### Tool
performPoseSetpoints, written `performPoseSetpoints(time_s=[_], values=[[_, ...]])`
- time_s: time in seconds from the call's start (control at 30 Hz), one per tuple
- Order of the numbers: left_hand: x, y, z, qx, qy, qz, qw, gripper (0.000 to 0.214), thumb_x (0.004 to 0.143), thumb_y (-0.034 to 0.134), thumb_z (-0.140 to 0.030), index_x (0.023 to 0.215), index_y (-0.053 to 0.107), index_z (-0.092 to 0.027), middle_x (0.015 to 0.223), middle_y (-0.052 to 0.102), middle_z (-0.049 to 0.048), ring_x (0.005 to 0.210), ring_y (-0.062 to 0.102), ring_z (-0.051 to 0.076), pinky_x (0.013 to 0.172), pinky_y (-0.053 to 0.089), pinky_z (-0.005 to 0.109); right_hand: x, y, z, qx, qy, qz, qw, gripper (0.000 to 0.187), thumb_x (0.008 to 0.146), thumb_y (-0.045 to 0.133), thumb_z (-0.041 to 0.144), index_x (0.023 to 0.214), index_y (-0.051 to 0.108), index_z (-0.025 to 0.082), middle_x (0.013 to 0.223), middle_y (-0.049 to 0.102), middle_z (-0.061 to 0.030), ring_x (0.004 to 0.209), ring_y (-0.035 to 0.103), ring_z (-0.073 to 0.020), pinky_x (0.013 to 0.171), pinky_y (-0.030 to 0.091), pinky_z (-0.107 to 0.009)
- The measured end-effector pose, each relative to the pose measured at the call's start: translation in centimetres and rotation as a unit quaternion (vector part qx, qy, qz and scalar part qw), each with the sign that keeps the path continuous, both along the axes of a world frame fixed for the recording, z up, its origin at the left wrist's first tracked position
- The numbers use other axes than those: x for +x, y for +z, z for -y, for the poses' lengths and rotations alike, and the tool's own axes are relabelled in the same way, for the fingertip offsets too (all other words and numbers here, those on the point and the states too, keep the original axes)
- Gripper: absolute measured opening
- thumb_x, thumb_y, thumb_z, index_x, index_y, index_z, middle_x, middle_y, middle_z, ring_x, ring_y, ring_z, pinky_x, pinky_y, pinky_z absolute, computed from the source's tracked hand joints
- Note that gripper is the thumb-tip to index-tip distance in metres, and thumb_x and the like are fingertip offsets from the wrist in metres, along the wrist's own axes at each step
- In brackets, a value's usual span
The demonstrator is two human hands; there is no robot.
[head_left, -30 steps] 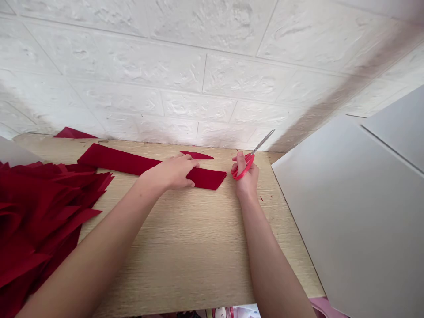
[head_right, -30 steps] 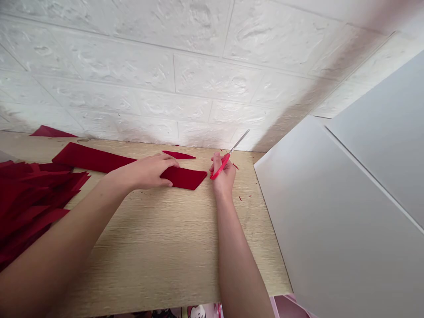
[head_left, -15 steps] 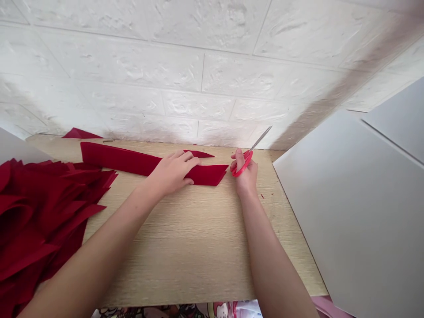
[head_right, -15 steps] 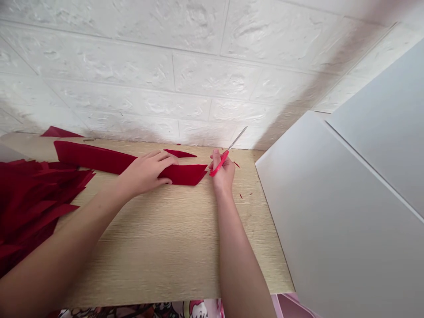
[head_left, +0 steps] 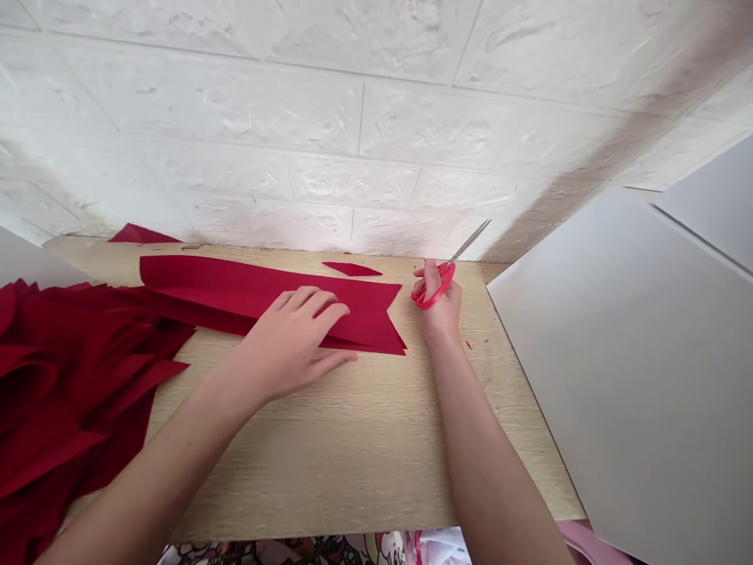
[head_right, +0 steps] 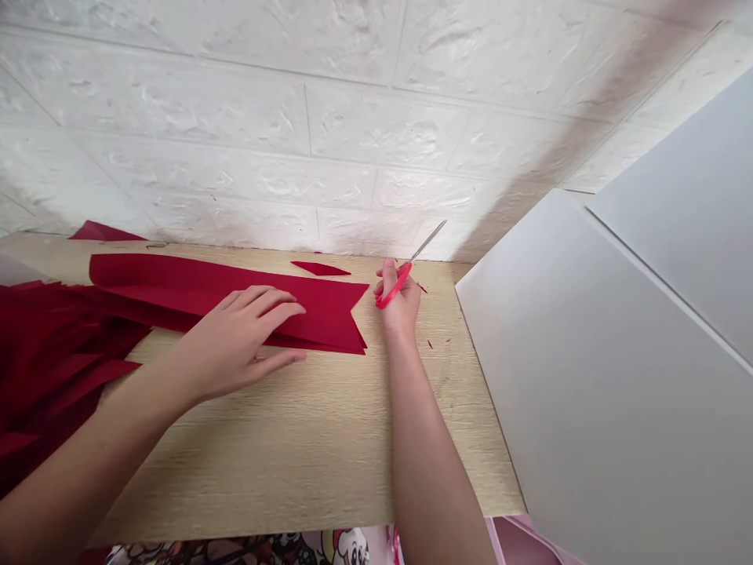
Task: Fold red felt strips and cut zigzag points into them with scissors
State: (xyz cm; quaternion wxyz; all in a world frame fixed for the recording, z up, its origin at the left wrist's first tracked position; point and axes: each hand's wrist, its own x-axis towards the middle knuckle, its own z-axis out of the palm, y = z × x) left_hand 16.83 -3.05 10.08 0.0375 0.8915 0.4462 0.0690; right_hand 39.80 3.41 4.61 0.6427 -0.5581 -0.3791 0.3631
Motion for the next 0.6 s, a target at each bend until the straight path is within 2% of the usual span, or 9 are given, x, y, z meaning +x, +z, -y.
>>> performPoseSetpoints(time_s=[0.13, 0.23, 0.3, 0.43, 0.6], values=[[0.2, -1.0, -1.7, -0.047, 0.008, -0.029, 0.998, 0.048, 0.097, 0.057, -0.044, 0.136, 0.059, -0.017, 0.141, 0.060, 0.0146, 0.133, 0.050, 0.035, 0.109, 0.044, 0.050, 0.0, -0.1, 0.0, -0.008, -0.002, 0.013, 1.000, 0.058, 0.073, 0.067, 0.078, 0.070, 0.062, 0.021, 0.050, 0.050, 0.0048, 0.048, 0.044, -0.0113, 0.051, 0.036, -0.028], [0.3, -2.0, -2.4, -0.056, 0.015, -0.048, 0.997, 0.040, 0.097, 0.050, -0.029, 0.135, 0.061, -0.020, 0.141, 0.062, 0.0118, 0.128, 0.056, 0.032, 0.105, 0.047, 0.048, 0.0, -0.2, 0.0, -0.010, 0.000, 0.011, 1.000, 0.059, 0.073, 0.067, 0.079, 0.071, 0.062, 0.021, 0.051, 0.051, 0.0046, 0.049, 0.045, -0.0114, 0.051, 0.036, -0.028], [0.2, -2.2, -2.5, -0.051, 0.026, -0.035, 0.998, 0.038, 0.099, 0.042, -0.025, 0.130, 0.064, -0.021, 0.136, 0.066, 0.0098, 0.123, 0.061, 0.030, 0.103, 0.049, 0.047, 0.0, -0.2, 0.0, -0.008, 0.002, 0.006, 1.000, 0.058, 0.072, 0.068, 0.078, 0.071, 0.062, 0.020, 0.051, 0.051, 0.0048, 0.049, 0.045, -0.0110, 0.052, 0.036, -0.028], [0.1, -1.1, -3.5, -0.059, 0.068, 0.003, 0.996, 0.039, 0.102, 0.037, -0.032, 0.121, 0.069, -0.022, 0.125, 0.072, 0.0091, 0.112, 0.068, 0.030, 0.092, 0.053, 0.044, 0.1, -0.3, 0.0, -0.010, 0.001, -0.005, 1.000, 0.056, 0.073, 0.071, 0.075, 0.072, 0.064, 0.020, 0.051, 0.052, 0.0045, 0.049, 0.045, -0.0108, 0.052, 0.036, -0.027], [0.9, 0.5, -7.0, -0.039, 0.122, 0.005, 0.992, 0.039, 0.100, 0.041, -0.034, 0.133, 0.060, -0.022, 0.117, 0.074, 0.0107, 0.103, 0.070, 0.033, 0.086, 0.053, 0.043, 0.1, -0.3, -0.1, -0.012, -0.003, -0.001, 1.000, 0.059, 0.071, 0.070, 0.078, 0.071, 0.063, 0.020, 0.051, 0.052, 0.0044, 0.049, 0.045, -0.0111, 0.051, 0.036, -0.028]])
